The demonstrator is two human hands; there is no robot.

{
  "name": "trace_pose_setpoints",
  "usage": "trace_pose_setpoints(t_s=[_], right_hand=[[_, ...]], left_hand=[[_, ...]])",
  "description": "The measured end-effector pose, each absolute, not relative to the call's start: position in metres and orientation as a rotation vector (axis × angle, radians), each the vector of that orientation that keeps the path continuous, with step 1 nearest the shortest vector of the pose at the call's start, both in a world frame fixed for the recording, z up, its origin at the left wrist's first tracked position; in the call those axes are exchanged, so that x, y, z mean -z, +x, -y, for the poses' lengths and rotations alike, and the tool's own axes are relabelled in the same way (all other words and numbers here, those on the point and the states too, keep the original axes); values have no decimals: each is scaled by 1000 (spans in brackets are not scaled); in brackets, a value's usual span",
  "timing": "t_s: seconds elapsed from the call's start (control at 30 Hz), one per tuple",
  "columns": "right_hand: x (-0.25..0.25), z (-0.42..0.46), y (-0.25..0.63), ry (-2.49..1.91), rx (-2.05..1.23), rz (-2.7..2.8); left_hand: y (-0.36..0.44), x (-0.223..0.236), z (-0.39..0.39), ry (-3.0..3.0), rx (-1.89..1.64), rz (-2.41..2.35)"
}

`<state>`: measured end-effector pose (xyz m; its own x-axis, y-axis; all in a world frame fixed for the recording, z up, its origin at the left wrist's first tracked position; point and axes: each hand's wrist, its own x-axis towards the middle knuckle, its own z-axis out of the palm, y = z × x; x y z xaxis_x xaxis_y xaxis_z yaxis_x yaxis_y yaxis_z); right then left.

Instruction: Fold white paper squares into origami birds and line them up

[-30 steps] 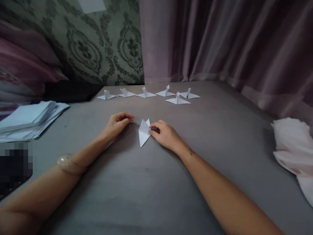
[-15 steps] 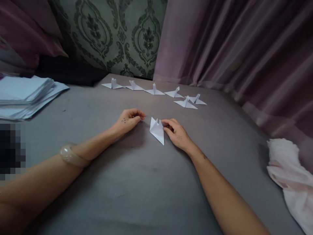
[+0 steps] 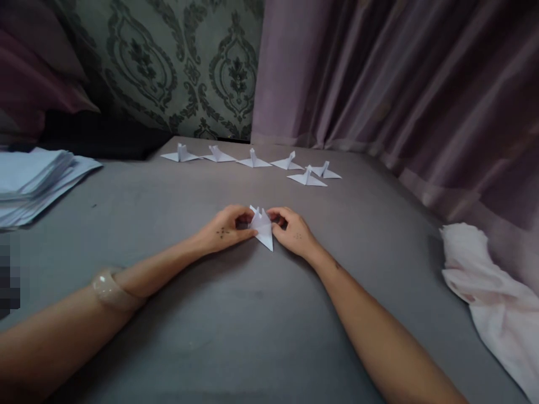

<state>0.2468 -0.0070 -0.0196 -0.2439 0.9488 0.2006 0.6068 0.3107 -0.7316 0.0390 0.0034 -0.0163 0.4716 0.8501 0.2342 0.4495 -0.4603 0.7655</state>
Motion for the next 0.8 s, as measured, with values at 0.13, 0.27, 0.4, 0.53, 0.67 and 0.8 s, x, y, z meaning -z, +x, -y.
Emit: trace_pose_setpoints(t_s=[0.13,0.27,0.4,0.53,0.67,0.8], right_hand=[[17,16,240,-1386,-746,1934],[16,21,238,-1326,-852,1886],[16,19,240,-1291,-895,1634],[11,21,235,-1293,-923,1557],[5,26,227,-1353,-846,1641],[4,26,225,-1407,-813,1692]], left_hand=[[36,17,-9,2214,-735,-1078],[30,15,-14,2169,-699,-1085],[31,11,-12,2174,-723,-1076],[35,12,-11,2115,-773,-1088],[38,23,-13,1933,-810,-1019],[40,27,-11,1938,-846,-1026]])
